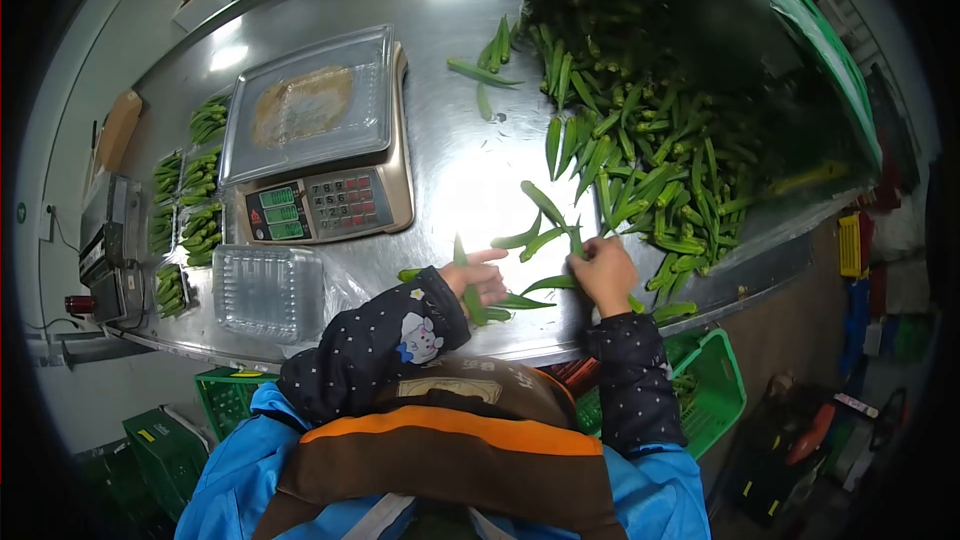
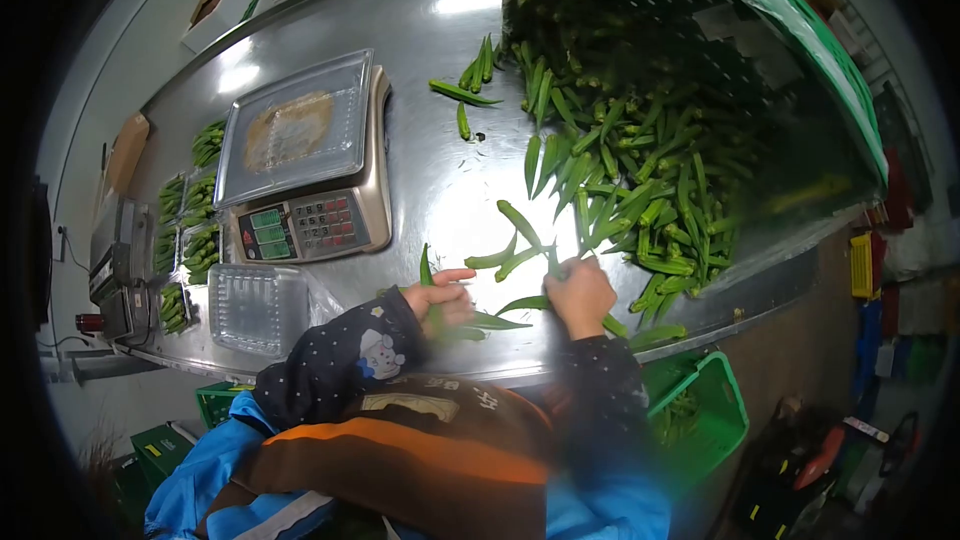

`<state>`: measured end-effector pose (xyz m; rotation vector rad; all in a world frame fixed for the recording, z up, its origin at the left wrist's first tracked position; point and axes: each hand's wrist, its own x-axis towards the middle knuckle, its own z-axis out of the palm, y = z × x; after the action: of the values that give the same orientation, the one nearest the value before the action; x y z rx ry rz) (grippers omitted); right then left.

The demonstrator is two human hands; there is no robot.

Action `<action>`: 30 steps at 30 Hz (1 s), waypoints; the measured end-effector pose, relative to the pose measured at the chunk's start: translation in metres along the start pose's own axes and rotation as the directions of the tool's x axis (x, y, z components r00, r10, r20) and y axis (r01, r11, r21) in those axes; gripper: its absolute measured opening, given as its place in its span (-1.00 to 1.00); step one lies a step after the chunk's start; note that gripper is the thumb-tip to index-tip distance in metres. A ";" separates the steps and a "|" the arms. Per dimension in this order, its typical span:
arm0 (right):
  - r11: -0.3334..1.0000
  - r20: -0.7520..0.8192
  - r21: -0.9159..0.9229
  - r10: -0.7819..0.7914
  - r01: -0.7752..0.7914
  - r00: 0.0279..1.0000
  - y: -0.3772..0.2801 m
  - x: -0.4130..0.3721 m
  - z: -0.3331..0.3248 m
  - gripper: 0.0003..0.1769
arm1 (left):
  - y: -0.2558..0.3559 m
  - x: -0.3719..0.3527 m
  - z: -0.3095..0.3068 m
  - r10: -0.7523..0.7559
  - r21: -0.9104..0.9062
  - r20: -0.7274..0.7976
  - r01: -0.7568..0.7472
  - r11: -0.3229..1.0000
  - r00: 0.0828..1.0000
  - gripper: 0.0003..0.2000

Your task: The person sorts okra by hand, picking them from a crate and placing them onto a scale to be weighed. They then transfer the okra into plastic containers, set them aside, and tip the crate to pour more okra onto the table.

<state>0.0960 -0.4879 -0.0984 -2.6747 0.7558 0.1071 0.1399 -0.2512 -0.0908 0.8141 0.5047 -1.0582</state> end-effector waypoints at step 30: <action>0.700 -0.144 0.219 -0.666 0.680 0.732 -0.059 -0.028 -0.029 -0.76 | 0.032 -0.053 -0.054 0.247 -0.074 -0.099 -0.255 0.964 0.964 -0.87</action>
<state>0.1021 -0.4378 -0.0478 -2.5217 -0.2380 -0.2407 0.1472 -0.1710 -0.0755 0.8275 0.5045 -0.7633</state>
